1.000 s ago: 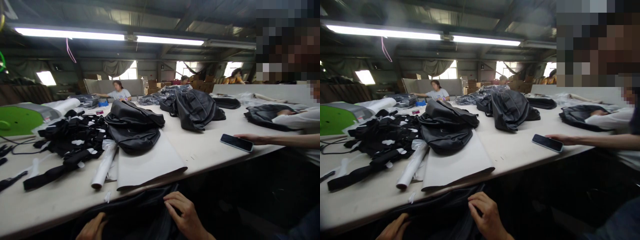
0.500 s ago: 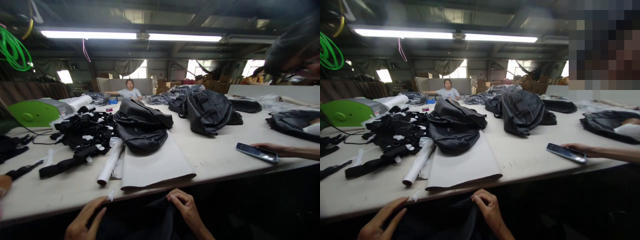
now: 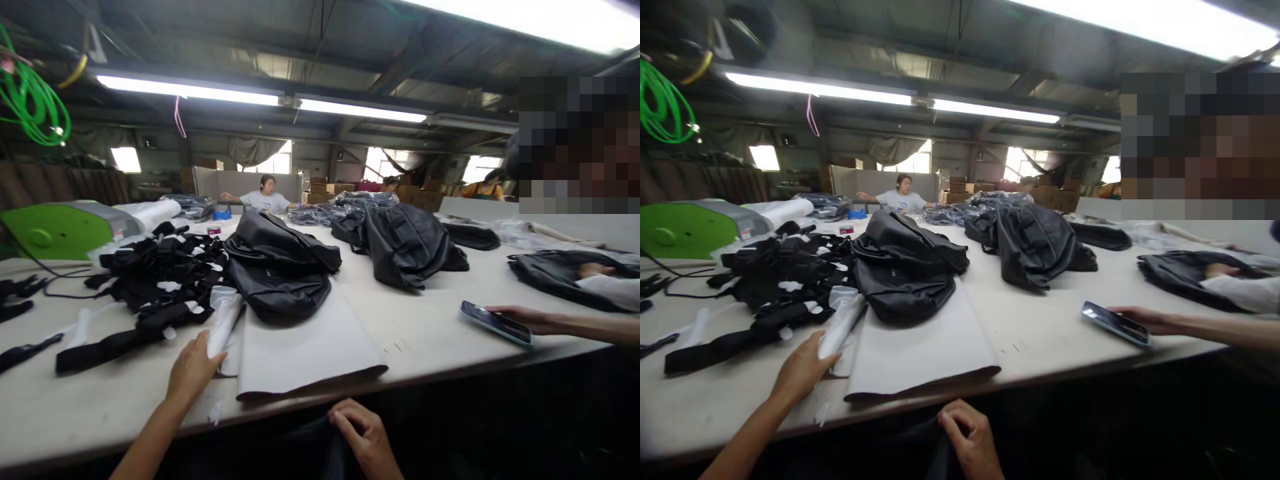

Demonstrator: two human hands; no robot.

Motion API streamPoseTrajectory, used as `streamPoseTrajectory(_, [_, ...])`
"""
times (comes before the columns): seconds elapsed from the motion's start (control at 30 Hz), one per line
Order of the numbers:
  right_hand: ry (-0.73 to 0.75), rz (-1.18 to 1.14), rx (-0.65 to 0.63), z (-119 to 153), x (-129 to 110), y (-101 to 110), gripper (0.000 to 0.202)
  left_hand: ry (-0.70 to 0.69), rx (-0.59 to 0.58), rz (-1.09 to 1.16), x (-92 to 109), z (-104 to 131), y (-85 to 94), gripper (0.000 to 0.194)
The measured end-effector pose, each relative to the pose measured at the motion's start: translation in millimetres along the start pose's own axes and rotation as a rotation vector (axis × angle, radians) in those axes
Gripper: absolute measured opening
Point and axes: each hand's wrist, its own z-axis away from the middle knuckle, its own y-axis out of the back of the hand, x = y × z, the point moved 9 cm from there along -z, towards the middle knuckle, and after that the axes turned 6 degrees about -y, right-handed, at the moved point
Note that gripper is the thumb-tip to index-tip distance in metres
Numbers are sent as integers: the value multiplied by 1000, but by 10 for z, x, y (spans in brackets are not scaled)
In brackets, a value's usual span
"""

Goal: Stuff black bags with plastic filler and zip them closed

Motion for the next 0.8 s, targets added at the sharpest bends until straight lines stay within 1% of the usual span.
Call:
streamPoseTrajectory(0.07, [-29, 6, 1, 4, -8, -3, 39, 64, -43, 62, -100, -62, 4, 67])
streamPoseTrajectory(0.13, [-51, 6, -16, 12, 3, -12, 40, 136, -55, 146, -235, -97, 77, 65])
streamPoseTrajectory(0.2, [-56, 8, -38, 14, 29, -25, 40, 199, -41, 260, -357, -82, 198, 63])
streamPoseTrajectory(0.27, [-48, 13, -46, 4, 56, -36, 40, 227, -4, 375, -401, -8, 356, 64])
streamPoseTrajectory(0.3, [-42, 14, -43, -5, 64, -38, 40, 232, 21, 449, -385, 56, 440, 64])
streamPoseTrajectory(0.37, [-41, 11, -32, -25, 66, -33, 41, 259, 53, 677, -285, 250, 572, 63])
streamPoseTrajectory(0.43, [-55, 1, -28, -35, 31, -27, 41, 306, 33, 980, -80, 518, 625, 65])
streamPoseTrajectory(0.5, [-68, -28, -27, -32, -71, -21, 41, 339, -25, 1234, 207, 814, 619, 73])
streamPoseTrajectory(0.57, [-86, -116, -21, -22, -241, -18, 38, 396, -84, 1406, 464, 1114, 526, 78])
streamPoseTrajectory(0.63, [-135, -311, -35, -19, -446, -43, 37, 516, -145, 1523, 633, 1414, 305, 76])
streamPoseTrajectory(0.67, [-167, -449, -67, -23, -559, -81, 46, 578, -189, 1561, 700, 1560, 160, 74])
streamPoseTrajectory(0.73, [-241, -744, -199, -35, -799, -214, 72, 650, -299, 1615, 836, 1817, -130, 71])
streamPoseTrajectory(0.77, [-278, -868, -290, -36, -918, -294, 82, 649, -354, 1648, 911, 1917, -250, 71])
streamPoseTrajectory(0.8, [-314, -959, -377, -33, -1020, -366, 86, 633, -402, 1682, 984, 1998, -344, 72])
